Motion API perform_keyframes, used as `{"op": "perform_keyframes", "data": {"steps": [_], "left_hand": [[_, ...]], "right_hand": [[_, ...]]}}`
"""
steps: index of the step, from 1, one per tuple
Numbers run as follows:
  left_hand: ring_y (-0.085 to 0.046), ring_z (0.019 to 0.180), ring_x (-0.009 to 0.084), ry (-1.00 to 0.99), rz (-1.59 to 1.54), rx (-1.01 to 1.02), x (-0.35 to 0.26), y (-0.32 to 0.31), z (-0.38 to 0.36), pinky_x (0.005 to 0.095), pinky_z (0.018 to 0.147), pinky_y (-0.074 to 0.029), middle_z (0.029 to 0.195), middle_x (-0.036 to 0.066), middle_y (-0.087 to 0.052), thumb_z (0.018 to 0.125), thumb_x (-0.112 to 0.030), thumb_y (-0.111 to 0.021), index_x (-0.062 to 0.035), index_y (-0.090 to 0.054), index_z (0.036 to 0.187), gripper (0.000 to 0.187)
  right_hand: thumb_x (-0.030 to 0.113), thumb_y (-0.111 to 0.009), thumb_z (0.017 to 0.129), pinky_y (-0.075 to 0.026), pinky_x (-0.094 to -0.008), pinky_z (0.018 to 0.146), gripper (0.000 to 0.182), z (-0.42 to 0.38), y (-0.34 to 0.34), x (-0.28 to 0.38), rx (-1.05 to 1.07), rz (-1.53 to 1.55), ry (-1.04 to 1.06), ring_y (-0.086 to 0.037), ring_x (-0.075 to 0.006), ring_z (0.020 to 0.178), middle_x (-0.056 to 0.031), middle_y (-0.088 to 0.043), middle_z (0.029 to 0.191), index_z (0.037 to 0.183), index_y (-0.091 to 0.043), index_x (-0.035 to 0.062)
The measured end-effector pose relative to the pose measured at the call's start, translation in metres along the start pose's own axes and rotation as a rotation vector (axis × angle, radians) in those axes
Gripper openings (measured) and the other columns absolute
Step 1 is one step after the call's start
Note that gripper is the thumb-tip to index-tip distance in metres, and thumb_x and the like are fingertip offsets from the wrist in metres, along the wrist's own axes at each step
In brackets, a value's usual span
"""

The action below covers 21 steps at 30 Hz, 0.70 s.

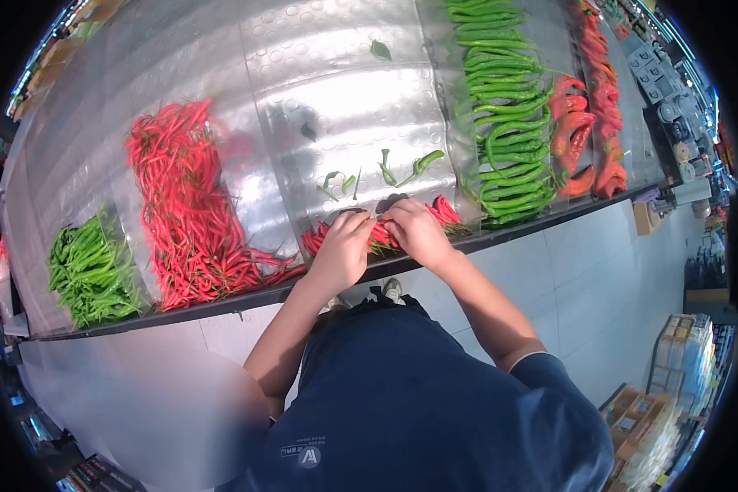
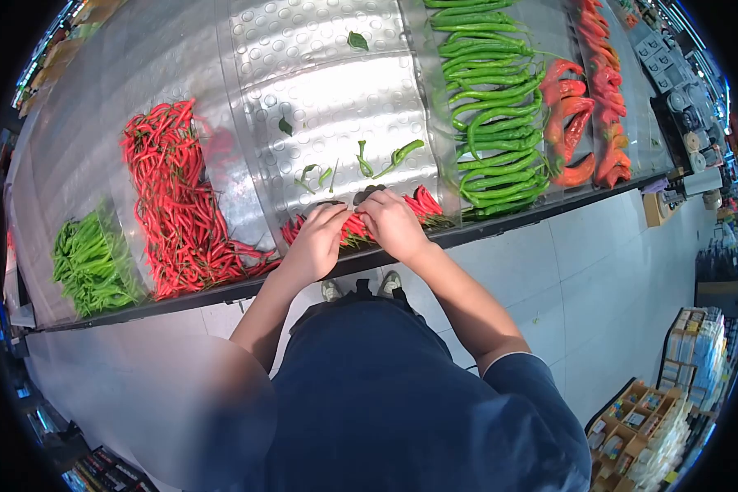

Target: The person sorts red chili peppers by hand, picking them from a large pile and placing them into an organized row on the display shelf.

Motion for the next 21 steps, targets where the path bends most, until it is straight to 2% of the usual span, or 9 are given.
{"op": "perform_keyframes", "data": {"steps": [2,5,7,8,11,19,21], "left_hand": [[-0.052,0.114,0.0389,-0.009,0.043,0.004,0.002,-0.01,-0.003,0.0453,0.101,-0.043,0.125,0.021,-0.058,0.076,0.006,-0.058,0.0076,-0.061,0.12,0.044],[-0.053,0.111,0.0374,-0.021,0.08,0.012,0.0,-0.014,-0.005,0.045,0.1,-0.044,0.124,0.02,-0.059,0.075,0.006,-0.059,0.0066,-0.062,0.117,0.042],[-0.053,0.11,0.0368,-0.03,0.071,0.016,-0.002,-0.014,-0.003,0.0446,0.099,-0.044,0.124,0.02,-0.06,0.075,0.005,-0.059,0.0063,-0.063,0.116,0.041],[-0.051,0.114,0.0374,-0.01,0.044,0.059,-0.002,-0.015,-0.003,0.0444,0.101,-0.043,0.125,0.019,-0.059,0.077,0.006,-0.059,0.005,-0.062,0.117,0.04],[-0.05,0.117,0.038,0.01,0.004,0.094,-0.002,-0.014,-0.002,0.0444,0.103,-0.043,0.126,0.018,-0.059,0.079,0.006,-0.058,0.0039,-0.062,0.118,0.039],[-0.051,0.115,0.0382,0.0,-0.017,0.038,-0.002,-0.018,-0.002,0.0442,0.102,-0.043,0.123,0.019,-0.059,0.079,0.008,-0.057,0.0052,-0.061,0.114,0.036],[-0.053,0.112,0.0381,-0.021,-0.048,0.029,-0.002,-0.016,-0.001,0.0443,0.099,-0.045,0.119,0.019,-0.06,0.076,0.008,-0.057,0.0058,-0.062,0.109,0.034]], "right_hand": [[0.013,-0.074,0.076,-0.048,-0.0417,0.082,0.017,-0.004,0.004,0.0,-0.049,0.025,-0.01,-0.059,-0.0315,0.091,-0.0105,-0.064,0.09,0.091,-0.071,0.005],[0.018,-0.076,0.075,-0.046,-0.0421,0.083,0.018,-0.012,0.017,0.013,-0.008,-0.064,-0.121,-0.058,-0.0309,0.091,-0.0105,-0.063,0.086,0.085,-0.071,0.0049],[0.025,-0.077,0.073,-0.044,-0.0422,0.084,0.02,-0.015,0.016,0.016,0.09,-0.197,-0.145,-0.058,-0.0299,0.093,-0.0099,-0.063,0.085,0.078,-0.071,0.0064],[0.029,-0.077,0.073,-0.042,-0.0421,0.087,0.022,-0.015,0.015,0.016,0.128,-0.184,-0.224,-0.057,-0.0292,0.097,-0.0096,-0.063,0.086,0.073,-0.072,0.0075],[0.025,-0.079,0.07,-0.044,-0.0412,0.084,0.019,-0.016,0.01,0.014,0.099,-0.207,-0.251,-0.058,-0.0293,0.091,-0.0091,-0.063,0.085,0.072,-0.071,0.0079],[0.024,-0.075,0.071,-0.043,-0.0424,0.082,0.015,-0.013,0.008,0.014,0.077,-0.265,-0.323,-0.059,-0.0284,0.091,-0.0085,-0.064,0.084,0.069,-0.071,0.0095],[0.023,-0.074,0.07,-0.043,-0.0427,0.082,0.014,-0.011,0.009,0.013,0.058,-0.284,-0.332,-0.059,-0.0281,0.09,-0.0081,-0.064,0.083,0.067,-0.071,0.0098]]}}
Point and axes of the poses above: each hand's wrist, its own z-axis towards the middle knuckle, its own y-axis out of the back of the hand, x = y × z, the point moved 4 cm from there along z, towards the middle knuckle
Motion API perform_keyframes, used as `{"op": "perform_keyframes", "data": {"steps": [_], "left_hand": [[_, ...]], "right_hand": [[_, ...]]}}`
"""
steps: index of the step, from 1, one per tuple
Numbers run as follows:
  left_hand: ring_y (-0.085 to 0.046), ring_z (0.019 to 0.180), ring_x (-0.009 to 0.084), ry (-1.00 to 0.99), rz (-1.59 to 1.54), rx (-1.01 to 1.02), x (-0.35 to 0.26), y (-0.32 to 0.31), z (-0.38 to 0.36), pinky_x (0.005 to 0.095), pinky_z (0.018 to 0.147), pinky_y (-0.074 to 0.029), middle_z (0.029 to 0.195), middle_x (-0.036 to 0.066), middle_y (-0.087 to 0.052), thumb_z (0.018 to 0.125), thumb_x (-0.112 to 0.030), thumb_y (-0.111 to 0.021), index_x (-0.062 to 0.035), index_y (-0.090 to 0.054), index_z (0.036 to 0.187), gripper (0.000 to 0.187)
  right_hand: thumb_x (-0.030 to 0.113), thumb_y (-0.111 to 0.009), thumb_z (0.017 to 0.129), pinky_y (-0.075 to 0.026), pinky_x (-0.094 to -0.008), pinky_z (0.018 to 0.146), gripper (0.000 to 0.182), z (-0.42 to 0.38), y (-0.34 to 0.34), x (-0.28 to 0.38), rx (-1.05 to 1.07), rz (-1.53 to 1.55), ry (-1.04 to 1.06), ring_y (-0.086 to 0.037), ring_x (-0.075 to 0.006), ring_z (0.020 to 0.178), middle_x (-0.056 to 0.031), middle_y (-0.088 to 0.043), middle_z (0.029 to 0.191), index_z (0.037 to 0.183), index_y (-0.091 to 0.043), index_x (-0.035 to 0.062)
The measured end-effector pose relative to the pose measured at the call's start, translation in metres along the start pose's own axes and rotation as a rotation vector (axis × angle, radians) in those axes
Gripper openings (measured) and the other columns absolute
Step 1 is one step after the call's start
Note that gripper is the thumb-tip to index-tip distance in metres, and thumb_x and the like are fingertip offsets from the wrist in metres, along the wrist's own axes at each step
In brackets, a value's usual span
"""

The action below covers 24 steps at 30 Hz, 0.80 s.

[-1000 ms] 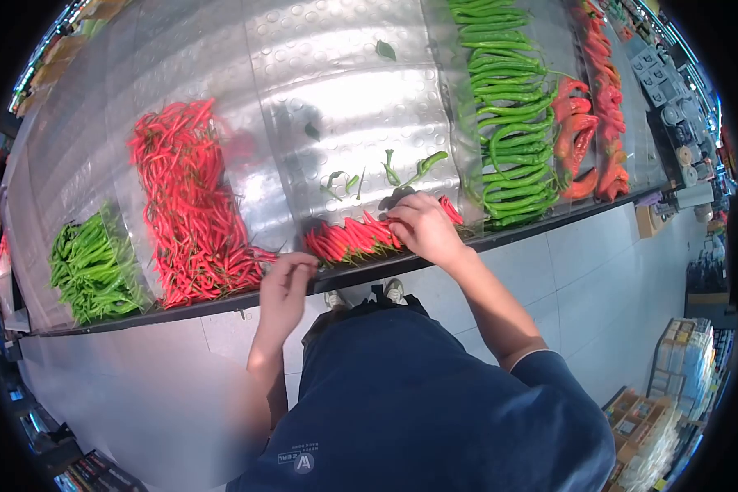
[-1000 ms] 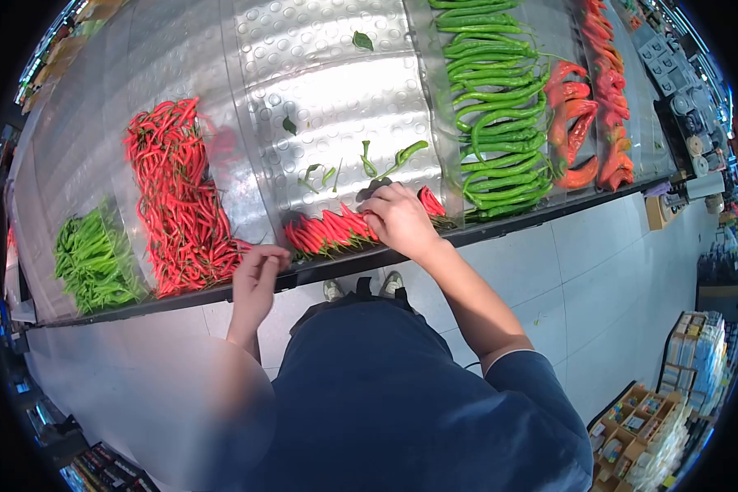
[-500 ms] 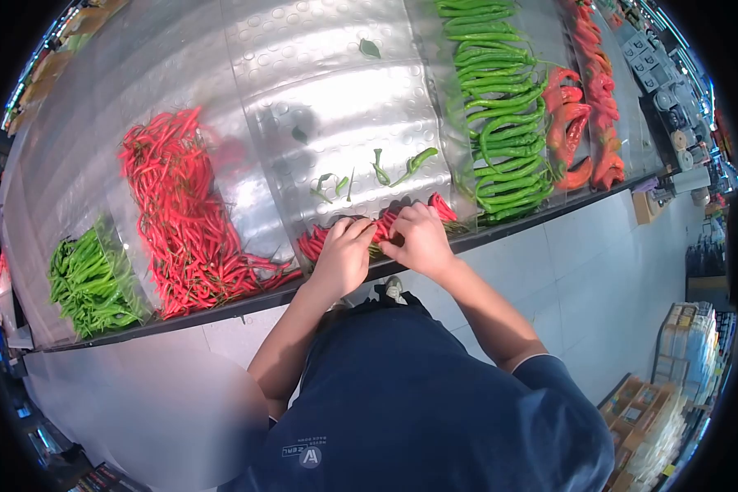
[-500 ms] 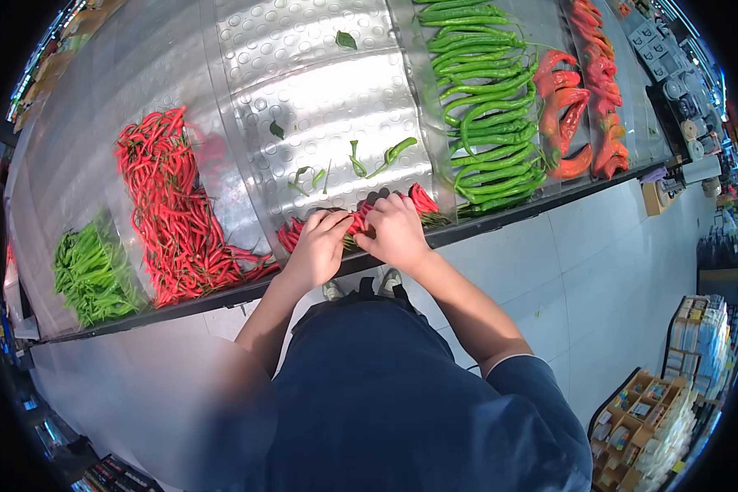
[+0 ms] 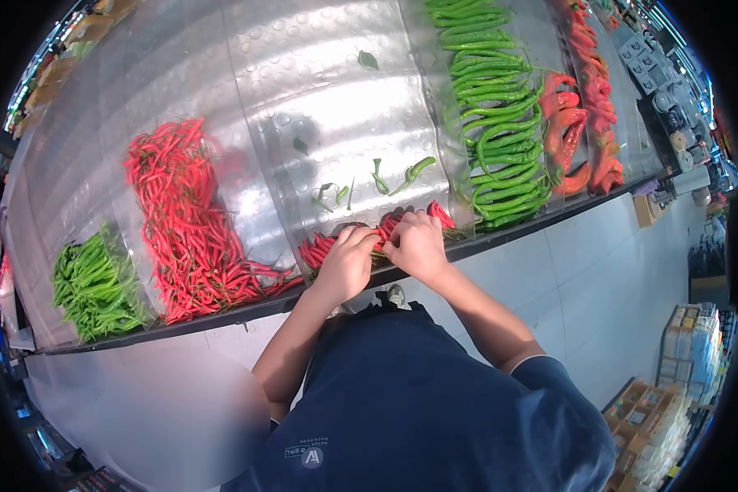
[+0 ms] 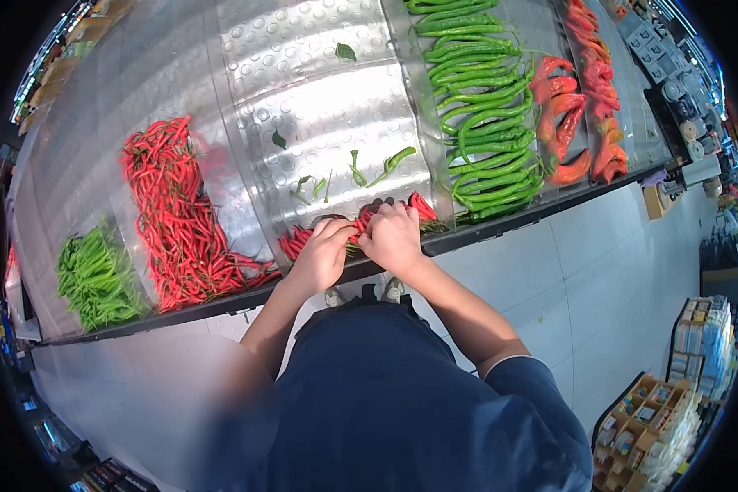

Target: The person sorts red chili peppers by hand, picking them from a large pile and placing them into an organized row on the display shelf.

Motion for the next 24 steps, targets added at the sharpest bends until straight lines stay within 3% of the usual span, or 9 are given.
{"op": "perform_keyframes", "data": {"steps": [6,10,13,17,22,24], "left_hand": [[-0.049,0.123,0.0387,-0.009,-0.114,0.061,0.007,-0.005,-0.003,0.0437,0.105,-0.041,0.127,0.02,-0.057,0.078,0.009,-0.055,0.0055,-0.059,0.116,0.038],[-0.048,0.125,0.0395,0.004,-0.014,0.042,-0.008,0.005,-0.005,0.044,0.107,-0.041,0.129,0.019,-0.057,0.078,0.01,-0.054,0.0043,-0.059,0.116,0.039],[-0.053,0.117,0.0383,0.079,0.044,-0.067,-0.015,0.027,-0.014,0.0451,0.102,-0.044,0.125,0.015,-0.059,0.078,0.01,-0.055,0.0002,-0.06,0.113,0.037],[-0.06,0.1,0.035,0.185,0.069,-0.377,-0.016,0.08,-0.055,0.0412,0.089,-0.048,0.105,0.015,-0.065,0.082,0.01,-0.057,0.0012,-0.063,0.099,0.02],[-0.058,0.09,0.0335,0.341,0.283,-0.774,0.014,0.149,-0.114,0.0405,0.081,-0.047,0.098,0.017,-0.063,0.08,0.011,-0.057,0.0016,-0.063,0.096,0.019],[-0.058,0.09,0.0331,0.557,0.348,-0.778,0.032,0.172,-0.129,0.041,0.082,-0.046,0.096,0.016,-0.062,0.079,0.009,-0.059,0.0018,-0.061,0.101,0.023]], "right_hand": [[0.026,-0.073,0.07,-0.042,-0.0438,0.083,0.015,0.012,0.013,-0.005,0.042,0.06,0.007,-0.06,-0.0275,0.092,-0.0081,-0.065,0.084,0.067,-0.073,0.0104],[0.024,-0.073,0.072,-0.043,-0.0448,0.081,0.015,0.015,0.009,-0.008,0.092,0.033,0.071,-0.061,-0.0275,0.092,-0.0083,-0.065,0.084,0.068,-0.072,0.0094],[0.016,-0.072,0.075,-0.045,-0.0419,0.077,0.013,0.011,0.004,-0.006,-0.036,0.167,0.217,-0.06,-0.0309,0.084,-0.0114,-0.062,0.079,0.073,-0.067,0.0041],[0.006,-0.069,0.079,-0.047,-0.044,0.07,0.007,0.006,0.001,-0.015,-0.231,0.418,0.232,-0.06,-0.0347,0.075,-0.0135,-0.061,0.078,0.076,-0.064,0.0019],[0.007,-0.067,0.082,-0.047,-0.0456,0.072,0.008,0.008,-0.001,-0.013,-0.204,0.414,0.176,-0.059,-0.0365,0.077,-0.0159,-0.061,0.079,0.078,-0.062,0.0006],[0.007,-0.066,0.082,-0.047,-0.0458,0.073,0.008,0.005,-0.001,-0.008,-0.202,0.361,0.209,-0.06,-0.0367,0.078,-0.016,-0.062,0.079,0.078,-0.063,0.0003]]}}
Point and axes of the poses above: each hand's wrist, its own z-axis towards the middle knuckle, its own y-axis out of the back of the hand, x = y × z, the point moved 4 cm from there along z, towards the middle knuckle
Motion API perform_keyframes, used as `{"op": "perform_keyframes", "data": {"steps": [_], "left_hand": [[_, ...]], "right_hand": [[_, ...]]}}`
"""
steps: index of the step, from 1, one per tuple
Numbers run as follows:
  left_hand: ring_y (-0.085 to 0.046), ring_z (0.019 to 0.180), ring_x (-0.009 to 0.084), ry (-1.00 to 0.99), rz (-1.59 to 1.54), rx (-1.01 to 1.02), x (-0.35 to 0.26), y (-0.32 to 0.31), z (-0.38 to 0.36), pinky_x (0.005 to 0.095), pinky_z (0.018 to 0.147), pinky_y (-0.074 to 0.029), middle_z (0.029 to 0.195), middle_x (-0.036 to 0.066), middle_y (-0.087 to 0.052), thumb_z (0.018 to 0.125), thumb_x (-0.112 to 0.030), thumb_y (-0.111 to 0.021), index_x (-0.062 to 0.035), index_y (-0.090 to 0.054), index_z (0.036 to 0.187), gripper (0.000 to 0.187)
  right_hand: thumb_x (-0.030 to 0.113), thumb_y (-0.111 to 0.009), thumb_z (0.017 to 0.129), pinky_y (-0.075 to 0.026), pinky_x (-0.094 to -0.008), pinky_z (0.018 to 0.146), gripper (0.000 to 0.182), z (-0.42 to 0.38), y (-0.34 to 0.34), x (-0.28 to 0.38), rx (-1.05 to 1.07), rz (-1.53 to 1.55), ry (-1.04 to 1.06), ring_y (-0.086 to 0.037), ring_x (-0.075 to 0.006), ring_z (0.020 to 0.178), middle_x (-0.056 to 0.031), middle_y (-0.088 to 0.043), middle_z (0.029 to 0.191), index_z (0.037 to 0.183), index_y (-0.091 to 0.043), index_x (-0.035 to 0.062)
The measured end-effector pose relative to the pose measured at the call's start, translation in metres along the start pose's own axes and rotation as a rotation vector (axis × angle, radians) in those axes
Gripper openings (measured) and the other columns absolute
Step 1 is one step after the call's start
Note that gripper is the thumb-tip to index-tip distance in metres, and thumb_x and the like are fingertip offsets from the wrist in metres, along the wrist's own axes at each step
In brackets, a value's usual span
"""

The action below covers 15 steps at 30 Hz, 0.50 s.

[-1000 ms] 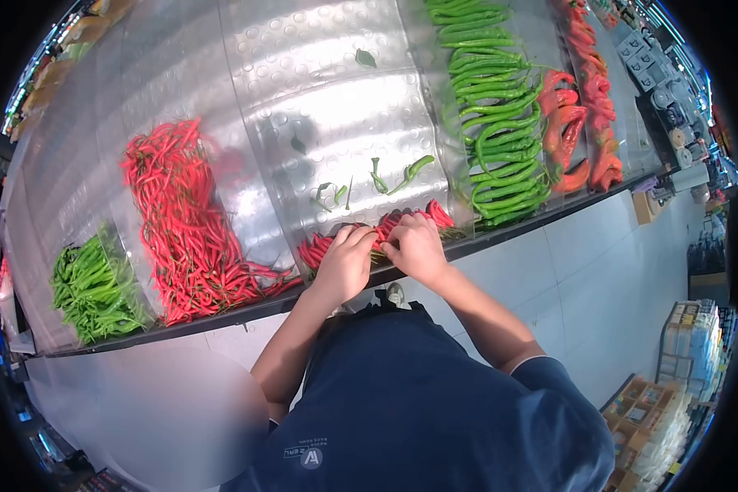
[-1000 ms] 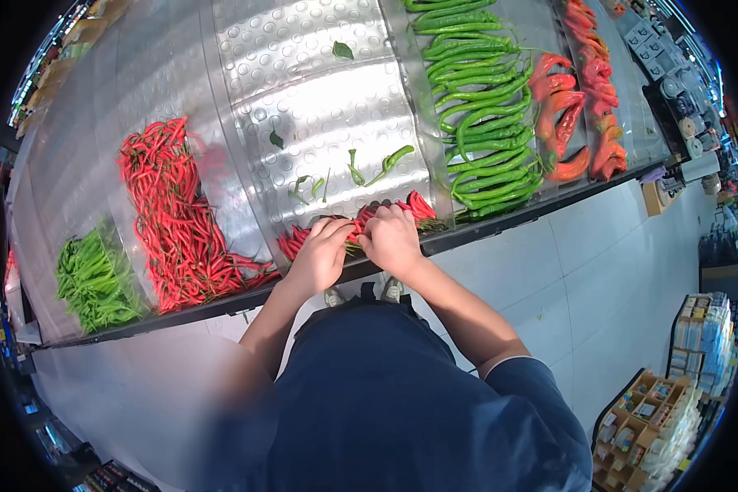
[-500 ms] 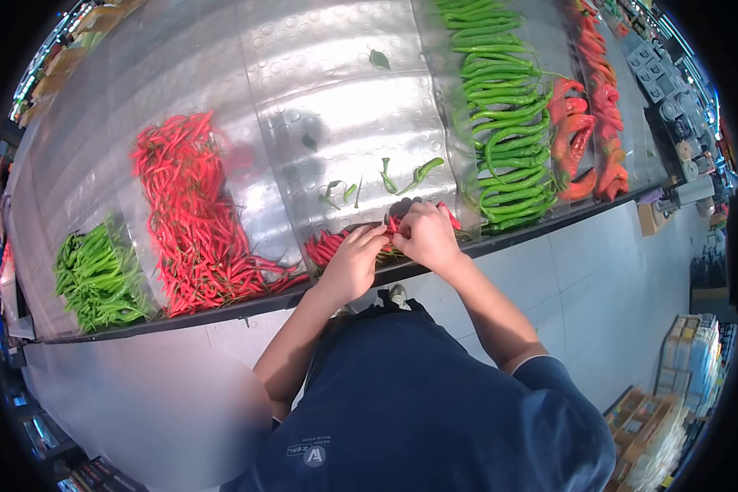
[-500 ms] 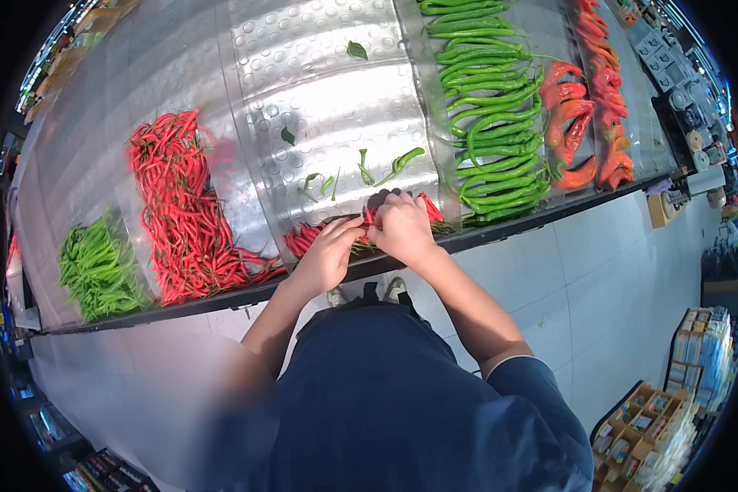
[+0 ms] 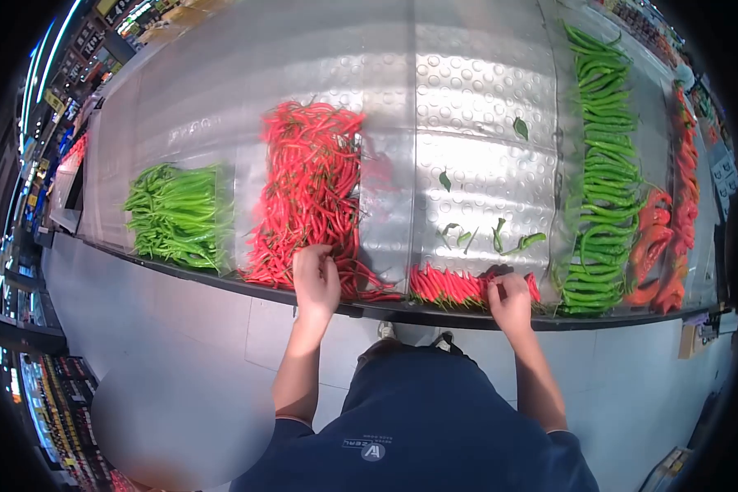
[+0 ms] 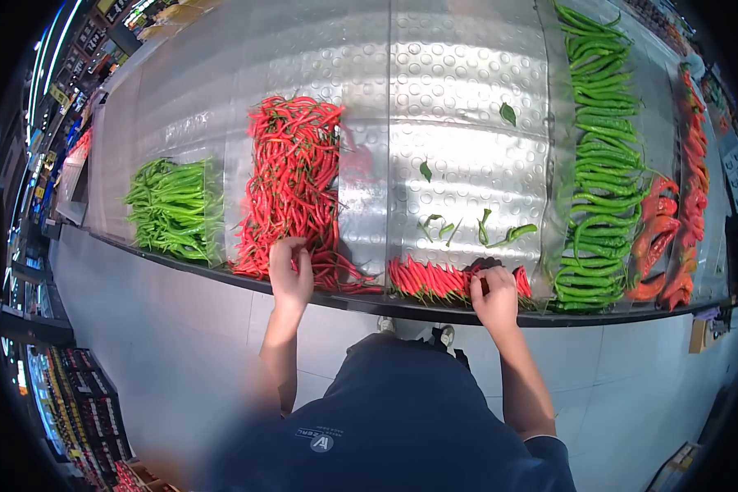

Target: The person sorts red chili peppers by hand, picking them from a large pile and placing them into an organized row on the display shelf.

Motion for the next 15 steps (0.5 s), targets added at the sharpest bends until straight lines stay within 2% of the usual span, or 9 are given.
{"op": "perform_keyframes", "data": {"steps": [3,6,7,8,10,11,12,15], "left_hand": [[-0.058,0.086,0.026,-0.086,0.144,-0.126,0.021,0.013,0.024,0.0357,0.078,-0.05,0.095,0.014,-0.059,0.083,0.006,-0.061,0.0008,-0.059,0.11,0.027],[-0.058,0.087,0.0226,0.035,0.049,-0.231,0.031,0.017,0.043,0.0336,0.077,-0.05,0.095,0.013,-0.058,0.084,0.005,-0.063,0.0009,-0.059,0.111,0.027],[-0.059,0.08,0.0192,0.012,0.087,-0.222,0.034,0.016,0.049,0.0326,0.072,-0.05,0.097,0.012,-0.061,0.086,0.003,-0.064,0.0011,-0.059,0.114,0.029],[-0.059,0.08,0.0192,0.012,0.083,-0.231,0.035,0.015,0.051,0.0326,0.072,-0.05,0.097,0.012,-0.061,0.086,0.003,-0.064,0.0011,-0.059,0.114,0.029],[-0.059,0.085,0.0244,0.24,-0.109,0.022,0.042,0.0,0.058,0.037,0.075,-0.049,0.105,0.016,-0.061,0.085,0.001,-0.064,0.003,-0.056,0.119,0.035],[-0.063,0.088,0.0279,0.273,-0.077,0.067,0.041,-0.005,0.061,0.0389,0.077,-0.052,0.11,0.017,-0.062,0.086,-0.002,-0.065,0.002,-0.054,0.124,0.039],[-0.063,0.088,0.0279,0.268,-0.083,0.06,0.043,-0.013,0.064,0.0389,0.077,-0.052,0.11,0.017,-0.062,0.086,-0.002,-0.065,0.002,-0.054,0.124,0.039],[-0.064,0.103,0.0372,0.186,0.076,-0.039,0.05,-0.025,0.071,0.0448,0.085,-0.053,0.115,0.019,-0.062,0.087,-0.011,-0.067,-0.0001,-0.053,0.126,0.043]], "right_hand": [[0.006,-0.066,0.083,-0.047,-0.046,0.074,0.009,0.001,-0.001,0.001,0.015,-0.047,0.019,-0.06,-0.037,0.079,-0.0162,-0.063,0.08,0.078,-0.063,-0.0003],[0.006,-0.065,0.083,-0.047,-0.0461,0.075,0.009,0.001,-0.003,0.001,0.024,-0.052,0.006,-0.06,-0.0372,0.079,-0.0166,-0.064,0.081,0.079,-0.063,-0.0005],[0.007,-0.065,0.084,-0.047,-0.0461,0.075,0.009,0.001,-0.003,0.0,0.023,-0.06,0.002,-0.06,-0.0373,0.079,-0.0166,-0.064,0.081,0.079,-0.063,-0.0006],[0.007,-0.064,0.084,-0.047,-0.0462,0.075,0.009,0.0,-0.003,0.0,0.023,-0.067,-0.006,-0.06,-0.0373,0.08,-0.0167,-0.064,0.081,0.079,-0.063,-0.0007],[0.008,-0.064,0.084,-0.047,-0.0462,0.075,0.01,0.0,-0.004,-0.001,0.023,-0.08,-0.008,-0.06,-0.0374,0.08,-0.0167,-0.064,0.081,0.078,-0.063,-0.0006],[0.008,-0.064,0.084,-0.047,-0.0462,0.075,0.01,0.0,-0.005,-0.002,0.019,-0.085,-0.021,-0.06,-0.0375,0.08,-0.0168,-0.064,0.081,0.078,-0.064,-0.0005],[0.008,-0.064,0.085,-0.047,-0.0463,0.075,0.011,-0.001,-0.005,-0.003,0.015,-0.089,-0.035,-0.06,-0.0375,0.08,-0.0169,-0.064,0.081,0.078,-0.064,-0.0004],[0.008,-0.064,0.085,-0.047,-0.0466,0.075,0.011,0.0,-0.004,-0.001,0.015,-0.1,-0.037,-0.06,-0.0378,0.079,-0.0175,-0.063,0.08,0.079,-0.064,-0.0009]]}}
Point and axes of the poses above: each hand's wrist, its own z-axis towards the middle knuckle, its own y-axis out of the back of the hand, x = y × z, the point moved 4 cm from there along z, towards the middle knuckle
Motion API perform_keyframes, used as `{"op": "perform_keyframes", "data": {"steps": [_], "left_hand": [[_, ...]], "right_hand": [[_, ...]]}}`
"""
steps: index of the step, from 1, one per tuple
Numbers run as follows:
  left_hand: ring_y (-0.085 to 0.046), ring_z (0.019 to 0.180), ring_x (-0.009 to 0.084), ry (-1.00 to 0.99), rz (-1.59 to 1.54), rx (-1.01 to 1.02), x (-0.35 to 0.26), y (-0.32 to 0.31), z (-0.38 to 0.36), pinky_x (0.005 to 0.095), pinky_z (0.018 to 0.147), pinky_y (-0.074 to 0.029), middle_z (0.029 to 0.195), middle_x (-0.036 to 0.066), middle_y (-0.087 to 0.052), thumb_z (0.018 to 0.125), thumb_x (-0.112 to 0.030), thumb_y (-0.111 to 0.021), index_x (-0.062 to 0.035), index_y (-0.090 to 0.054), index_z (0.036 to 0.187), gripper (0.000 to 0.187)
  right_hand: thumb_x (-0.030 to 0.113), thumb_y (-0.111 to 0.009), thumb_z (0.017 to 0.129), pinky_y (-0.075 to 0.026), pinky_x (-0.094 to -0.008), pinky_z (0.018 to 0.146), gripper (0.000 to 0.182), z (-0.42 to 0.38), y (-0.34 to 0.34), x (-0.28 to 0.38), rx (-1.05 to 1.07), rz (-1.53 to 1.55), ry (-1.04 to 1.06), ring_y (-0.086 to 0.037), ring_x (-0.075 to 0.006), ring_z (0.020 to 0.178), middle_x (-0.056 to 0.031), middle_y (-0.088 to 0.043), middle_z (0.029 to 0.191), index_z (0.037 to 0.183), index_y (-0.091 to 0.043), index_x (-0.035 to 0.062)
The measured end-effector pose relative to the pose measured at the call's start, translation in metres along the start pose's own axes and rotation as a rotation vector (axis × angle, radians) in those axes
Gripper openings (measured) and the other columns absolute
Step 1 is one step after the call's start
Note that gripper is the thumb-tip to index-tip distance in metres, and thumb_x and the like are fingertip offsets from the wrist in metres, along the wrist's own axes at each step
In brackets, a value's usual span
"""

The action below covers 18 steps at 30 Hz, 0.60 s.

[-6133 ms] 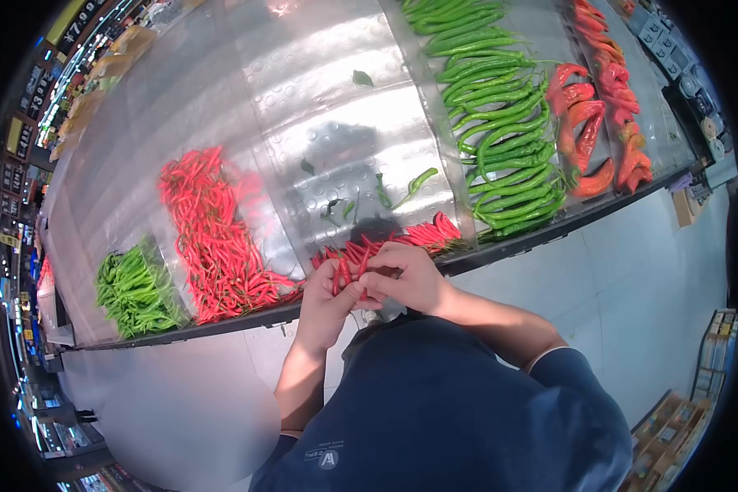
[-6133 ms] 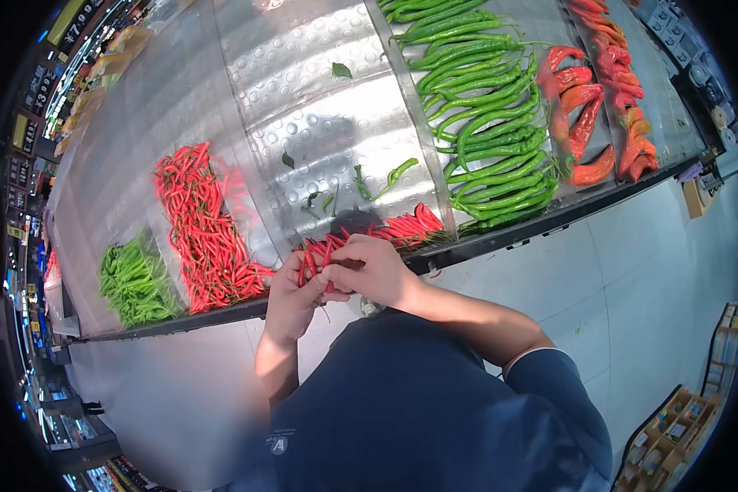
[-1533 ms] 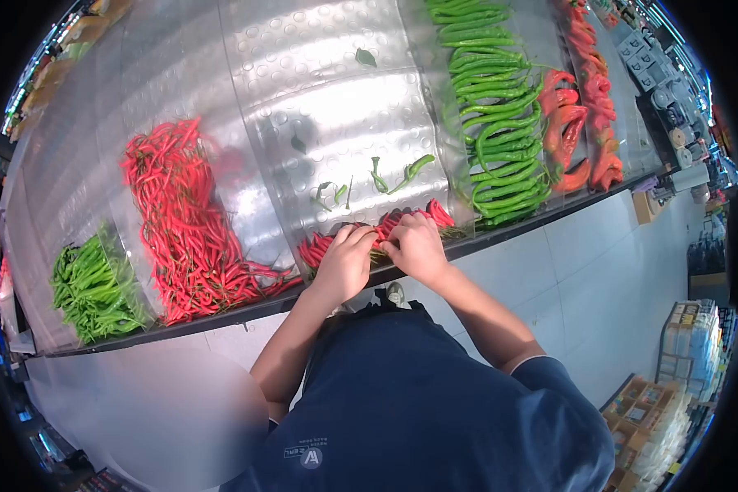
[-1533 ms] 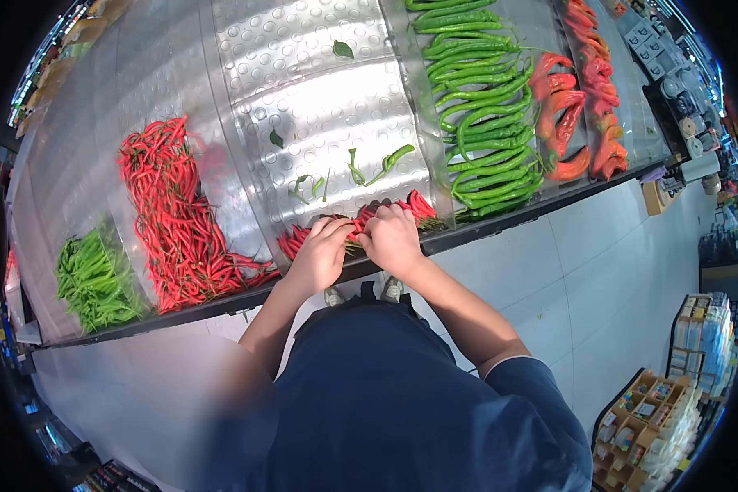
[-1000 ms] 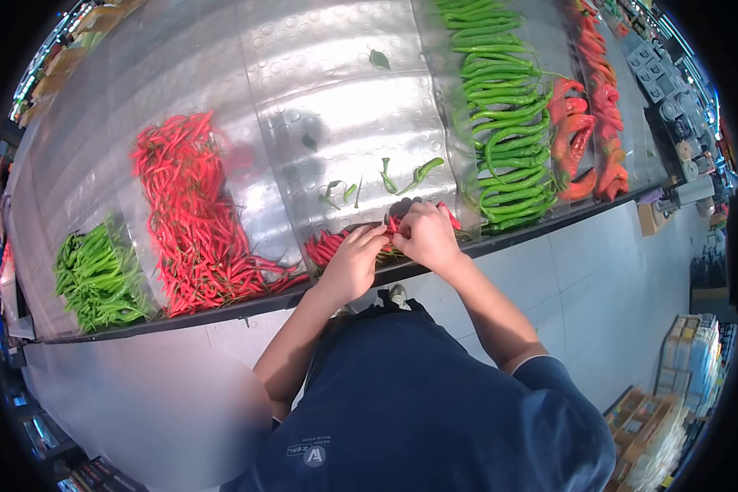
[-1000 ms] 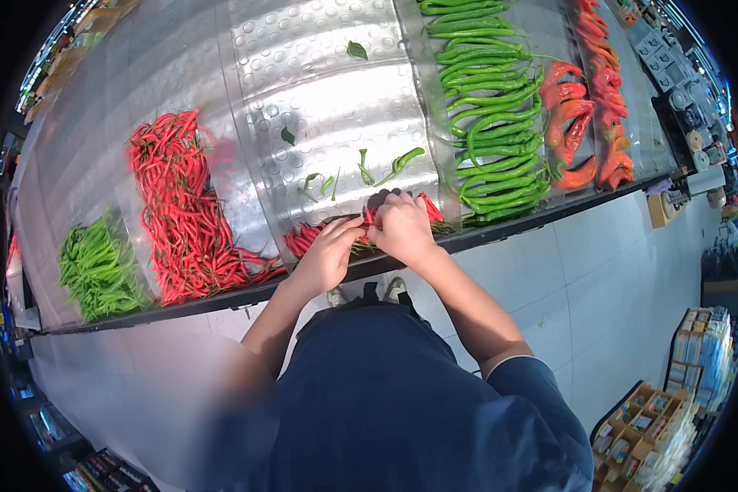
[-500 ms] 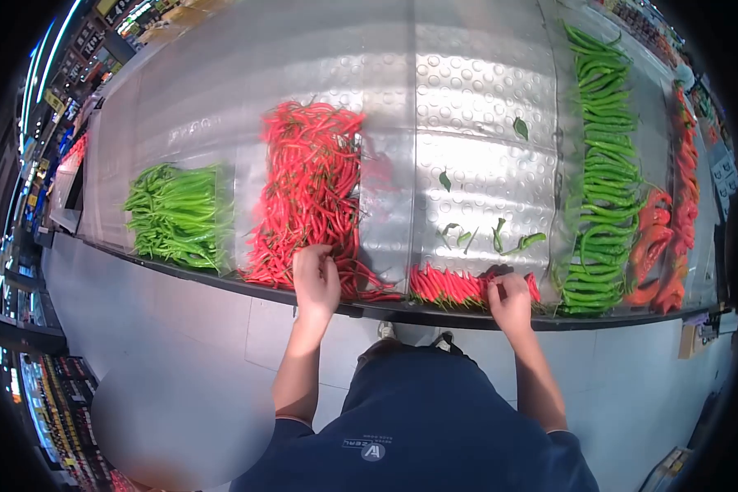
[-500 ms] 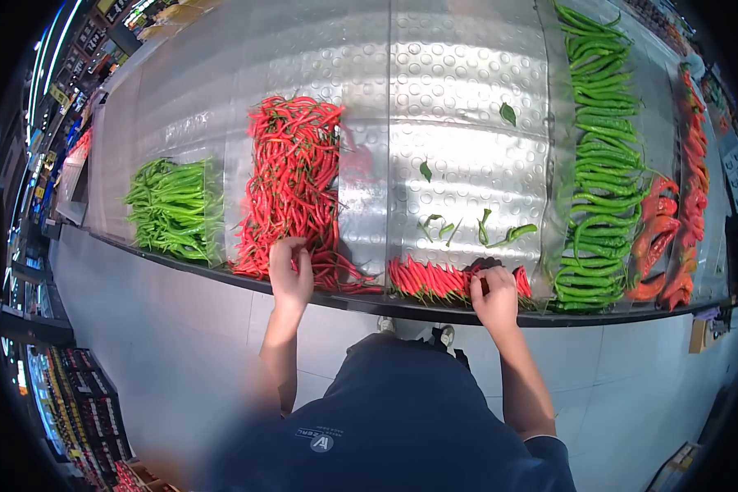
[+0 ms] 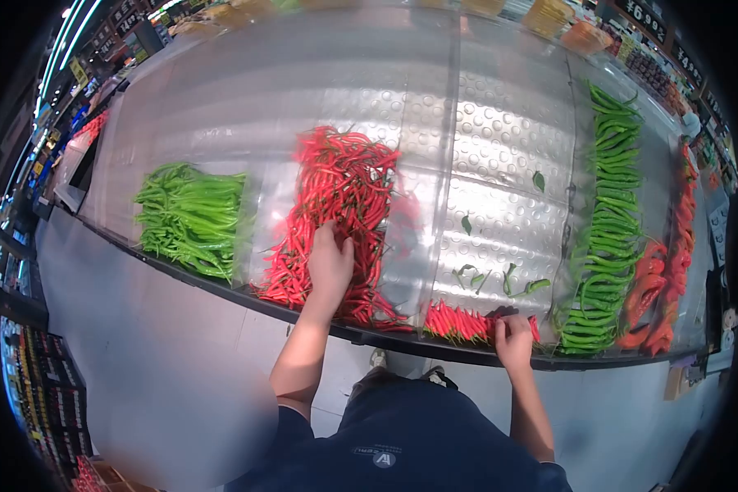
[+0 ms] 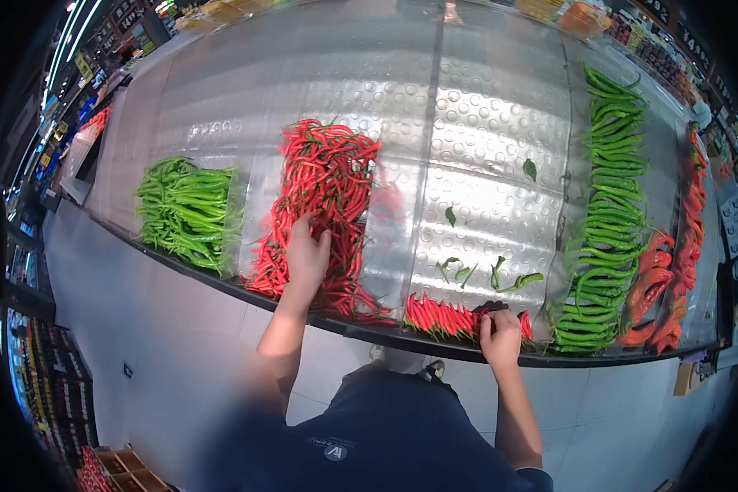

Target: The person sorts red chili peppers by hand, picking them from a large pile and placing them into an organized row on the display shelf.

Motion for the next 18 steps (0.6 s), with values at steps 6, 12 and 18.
{"op": "perform_keyframes", "data": {"steps": [6,12,18], "left_hand": [[-0.066,0.089,0.0353,0.053,0.045,0.019,0.005,-0.012,0.007,0.0453,0.076,-0.053,0.097,0.015,-0.066,0.084,-0.013,-0.07,-0.0053,-0.059,0.118,0.037],[-0.065,0.085,0.0367,-0.003,-0.037,-0.05,0.005,-0.007,0.008,0.0463,0.072,-0.053,0.096,0.017,-0.064,0.085,-0.014,-0.067,-0.004,-0.061,0.102,0.021],[-0.053,0.059,0.0036,0.249,-0.725,-0.066,0.002,0.021,-0.007,0.0196,0.054,-0.04,0.072,-0.004,-0.059,0.093,-0.006,-0.066,-0.0006,-0.066,0.094,0.005]], "right_hand": [[0.007,-0.063,0.087,-0.047,-0.0442,0.077,0.01,-0.001,0.0,0.002,0.035,-0.022,-0.064,-0.06,-0.0368,0.082,-0.018,-0.062,0.083,0.084,-0.064,-0.0028],[0.006,-0.062,0.089,-0.047,-0.0432,0.076,0.011,0.001,-0.004,0.0,0.05,-0.012,-0.067,-0.059,-0.0356,0.08,-0.0174,-0.061,0.083,0.084,-0.064,-0.004],[0.003,-0.061,0.088,-0.048,-0.0421,0.078,0.006,0.0,0.001,0.002,-0.029,-0.029,-0.054,-0.06,-0.0357,0.084,-0.018,-0.063,0.088,0.09,-0.063,-0.0029]]}}
Point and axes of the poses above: each hand's wrist, its own z-axis towards the middle knuckle, its own y-axis out of the back of the hand, x = y × z, the point moved 4 cm from there along z, towards the middle knuckle
